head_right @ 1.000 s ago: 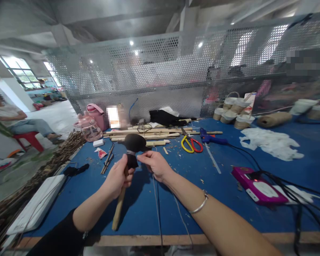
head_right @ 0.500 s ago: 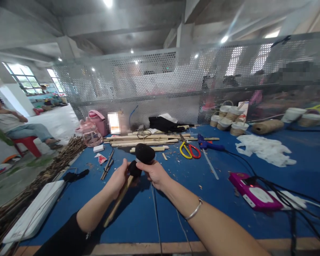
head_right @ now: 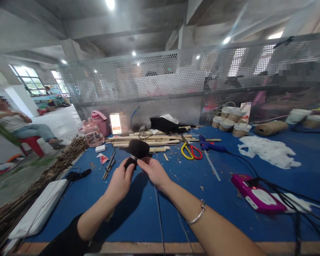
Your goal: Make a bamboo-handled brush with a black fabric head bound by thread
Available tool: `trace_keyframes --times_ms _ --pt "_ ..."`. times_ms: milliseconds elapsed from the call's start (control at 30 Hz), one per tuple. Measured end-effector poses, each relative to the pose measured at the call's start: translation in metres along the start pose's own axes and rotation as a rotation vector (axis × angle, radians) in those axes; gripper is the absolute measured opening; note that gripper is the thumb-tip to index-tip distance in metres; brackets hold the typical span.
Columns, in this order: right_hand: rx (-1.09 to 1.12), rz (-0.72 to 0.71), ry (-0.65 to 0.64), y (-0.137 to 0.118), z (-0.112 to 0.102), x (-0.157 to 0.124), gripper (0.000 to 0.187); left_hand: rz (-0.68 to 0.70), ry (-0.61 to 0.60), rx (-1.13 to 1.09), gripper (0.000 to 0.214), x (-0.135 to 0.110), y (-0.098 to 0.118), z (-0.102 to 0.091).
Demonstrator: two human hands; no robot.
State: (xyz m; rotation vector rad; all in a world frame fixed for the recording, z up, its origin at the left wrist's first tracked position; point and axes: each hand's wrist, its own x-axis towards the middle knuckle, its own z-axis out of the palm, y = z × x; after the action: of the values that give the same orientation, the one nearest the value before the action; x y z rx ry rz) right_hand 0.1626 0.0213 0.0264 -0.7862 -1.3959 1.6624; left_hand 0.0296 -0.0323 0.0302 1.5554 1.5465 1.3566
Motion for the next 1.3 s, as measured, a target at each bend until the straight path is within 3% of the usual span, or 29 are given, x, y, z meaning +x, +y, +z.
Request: trace_keyframes --times_ms 133,300,533,700,800,833,900,1000,1067,1100,1233,1300 --pt "-0.040 -0.041 0.079 -0.003 -0.002 -0.002 0.036 -0.086 0.050 -0.081 0.037 0.006 -0.009 -0.007" --pt "0.007 0.003 0.103 -0.008 -0.003 -0.001 0.034 -0.226 -0.031 -0.280 0.040 0.006 -0.004 -0.005" --pt "0.137 0.035 0.002 -0.006 -0.013 0.006 0.035 -0.523 -0.394 -0.703 0.049 0.001 0.016 -0.011" --pt "0.232 0.141 -0.210 -0.002 -0.024 0.003 0.040 -0.747 -0.770 -0.944 0.046 0.005 0.003 -0.018" --pt "0.301 0.255 -0.309 0.003 -0.027 0.001 0.042 -0.842 -0.870 -0.967 0.043 0.009 -0.009 -0.014" --pt "0.314 0.259 -0.298 0.005 -0.027 0.002 0.041 -0.846 -0.833 -0.919 0.045 0.010 -0.012 -0.011" --pt "0.313 0.224 -0.218 0.008 -0.025 0.004 0.040 -0.773 -0.626 -0.768 0.048 0.013 -0.017 -0.005" --pt "0.275 0.196 -0.131 0.010 -0.021 0.008 0.042 -0.508 -0.156 -0.523 0.048 0.017 -0.017 -0.001" --pt "0.256 0.187 -0.110 0.009 -0.017 0.009 0.043 -0.346 0.009 -0.359 0.048 0.017 -0.011 -0.004" --pt "0.247 0.181 -0.104 0.008 -0.016 0.008 0.044 -0.288 0.013 -0.269 0.048 0.017 -0.007 -0.005" --pt "0.213 0.154 -0.085 0.004 -0.010 0.005 0.043 -0.215 -0.197 0.013 0.047 0.012 0.008 -0.003" --pt "0.207 0.143 -0.074 0.002 -0.010 0.004 0.042 -0.168 -0.178 0.047 0.042 0.010 0.009 0.002"
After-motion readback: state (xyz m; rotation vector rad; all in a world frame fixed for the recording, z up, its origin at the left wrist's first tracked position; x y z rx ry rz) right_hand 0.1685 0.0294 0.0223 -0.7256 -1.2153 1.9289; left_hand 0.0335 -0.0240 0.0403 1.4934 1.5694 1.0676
